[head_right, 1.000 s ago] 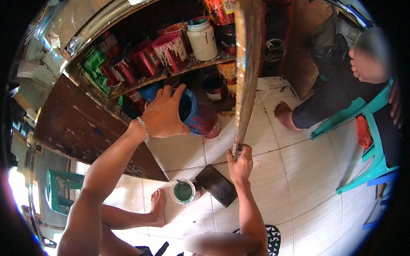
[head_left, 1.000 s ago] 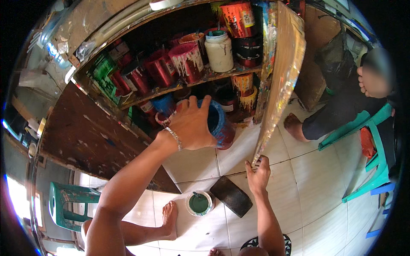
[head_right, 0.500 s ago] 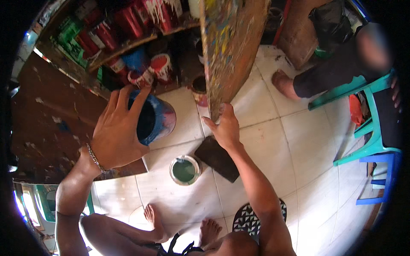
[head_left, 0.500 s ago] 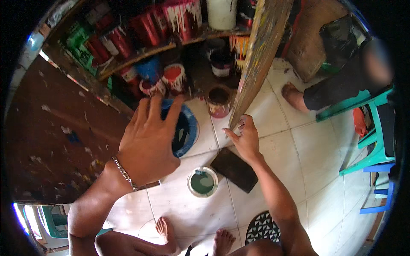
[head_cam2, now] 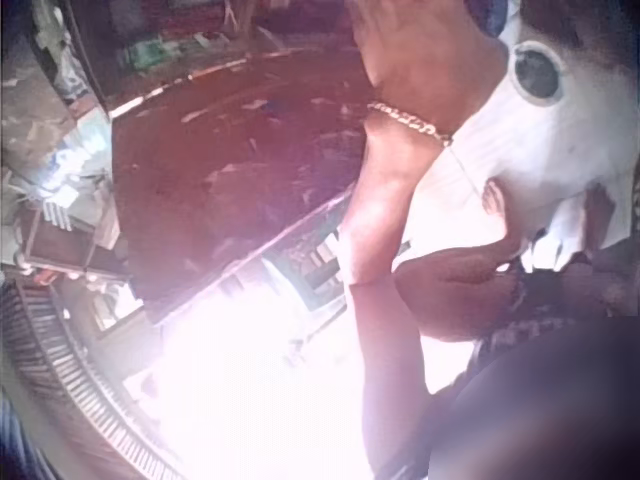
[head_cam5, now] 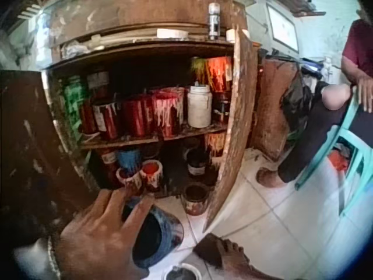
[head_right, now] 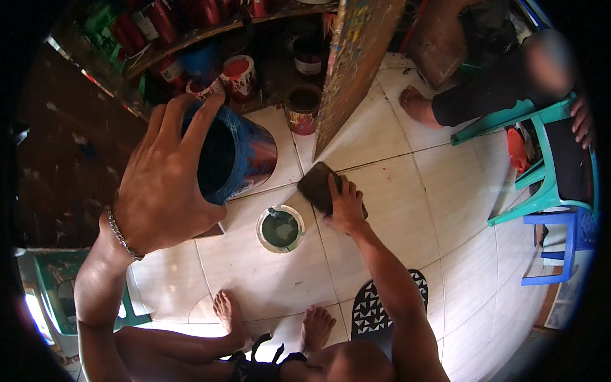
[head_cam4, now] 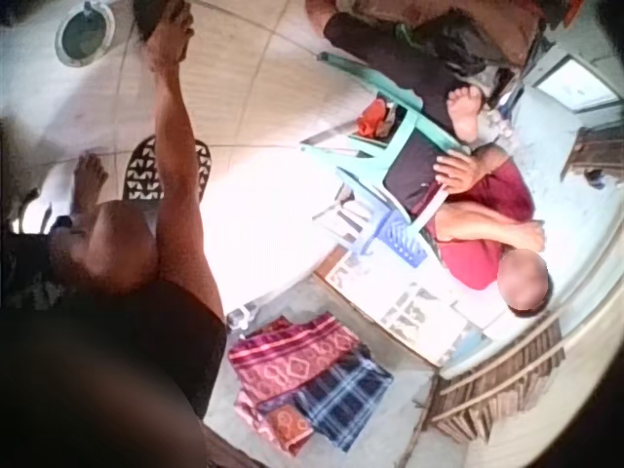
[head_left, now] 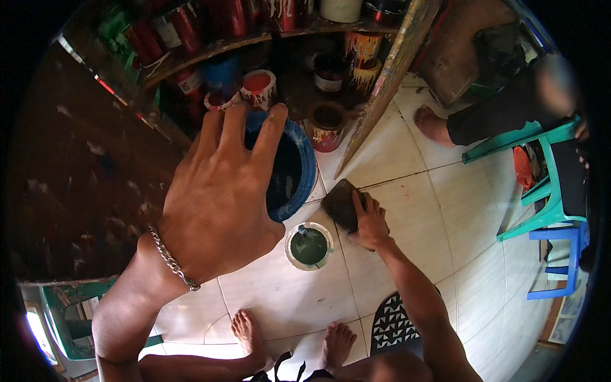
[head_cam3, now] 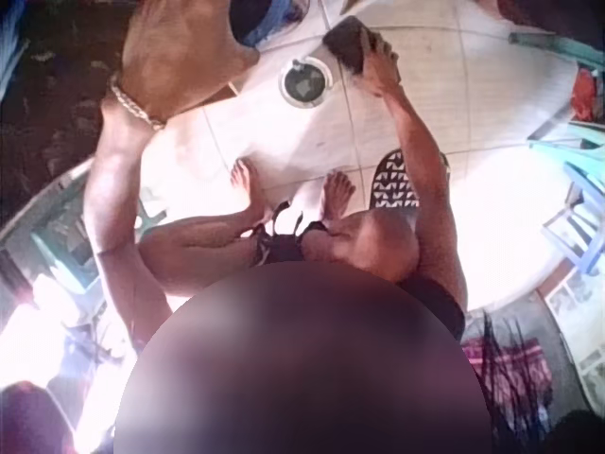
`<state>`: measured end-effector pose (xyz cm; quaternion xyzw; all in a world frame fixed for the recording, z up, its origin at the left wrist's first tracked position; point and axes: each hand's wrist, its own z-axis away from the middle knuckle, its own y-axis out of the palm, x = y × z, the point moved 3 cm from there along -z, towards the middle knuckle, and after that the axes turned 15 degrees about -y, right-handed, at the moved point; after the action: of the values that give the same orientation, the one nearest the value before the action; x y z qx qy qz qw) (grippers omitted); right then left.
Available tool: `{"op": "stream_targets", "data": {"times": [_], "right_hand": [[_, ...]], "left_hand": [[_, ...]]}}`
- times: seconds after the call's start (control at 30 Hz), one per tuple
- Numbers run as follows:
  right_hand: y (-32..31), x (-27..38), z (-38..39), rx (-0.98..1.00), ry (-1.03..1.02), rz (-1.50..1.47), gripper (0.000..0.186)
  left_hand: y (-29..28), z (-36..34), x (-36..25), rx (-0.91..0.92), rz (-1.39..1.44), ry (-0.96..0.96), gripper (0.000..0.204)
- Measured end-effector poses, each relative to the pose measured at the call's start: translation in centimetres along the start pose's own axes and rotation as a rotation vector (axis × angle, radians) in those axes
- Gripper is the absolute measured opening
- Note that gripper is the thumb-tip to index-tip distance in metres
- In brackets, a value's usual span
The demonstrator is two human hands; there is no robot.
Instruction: The person retrieves a blue paint can from a cabinet and sits on the floor. They use a spoon to scoop blue paint into a white container and stir the mixture repeatedly.
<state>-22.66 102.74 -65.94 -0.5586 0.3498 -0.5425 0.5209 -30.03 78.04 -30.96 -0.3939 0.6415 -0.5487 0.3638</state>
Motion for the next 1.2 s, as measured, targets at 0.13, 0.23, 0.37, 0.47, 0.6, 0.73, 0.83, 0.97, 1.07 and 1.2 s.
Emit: {"op": "stream_targets", "data": {"times": [0.13, 0.23, 0.37, 0.47, 0.6, 0.73, 0.83, 0.97, 1.07, 1.2], "right_hand": [[0.1, -1.3, -1.0, 0.009, -0.002, -0.051, 0.132], [-0.5, -1.5, -1.5, 0.019, 0.002, -0.058, 0.131], [-5.3, 1.3, -0.8, 0.008, -0.062, -0.184, 0.13], [-12.1, 5.9, 2.3, -0.183, -0.264, -0.404, 0.131], [-17.2, 14.6, 5.8, -0.333, -0.486, -0.778, 0.14], [-17.1, 17.7, 4.7, -0.616, -0.467, -0.867, 0.128], [-15.1, 17.2, 3.8, -0.674, -0.577, -1.001, 0.12], [-12.4, 16.5, 4.5, -0.705, -0.555, -1.324, 0.12], [-11.4, 17.7, 5.4, -0.672, -0.618, -1.358, 0.122], [-10.4, 19.3, 6.1, -0.484, -0.662, -1.365, 0.123]], "left_hand": [[0.4, 1.3, 1.2, 0.036, 0.068, 0.006, 0.113], [0.5, 2.0, 1.4, 0.045, 0.121, 0.04, 0.111], [0.6, 3.7, 0.9, 0.05, 0.211, 0.13, 0.107], [0.6, 5.1, 0.8, 0.134, 0.252, 0.154, 0.11], [0.0, 6.8, -0.1, 0.166, 0.31, 0.205, 0.114], [-0.8, 8.3, -0.7, 0.091, 0.337, 0.291, 0.119], [0.0, 9.6, 0.8, 0.067, 0.425, 0.456, 0.141], [2.8, 12.9, 5.2, 0.061, 0.743, 0.469, 0.156], [7.2, 13.8, 6.1, 0.218, 0.881, 0.27, 0.167], [10.0, 13.9, 6.5, 0.401, 1.02, 0.155, 0.157]]}}
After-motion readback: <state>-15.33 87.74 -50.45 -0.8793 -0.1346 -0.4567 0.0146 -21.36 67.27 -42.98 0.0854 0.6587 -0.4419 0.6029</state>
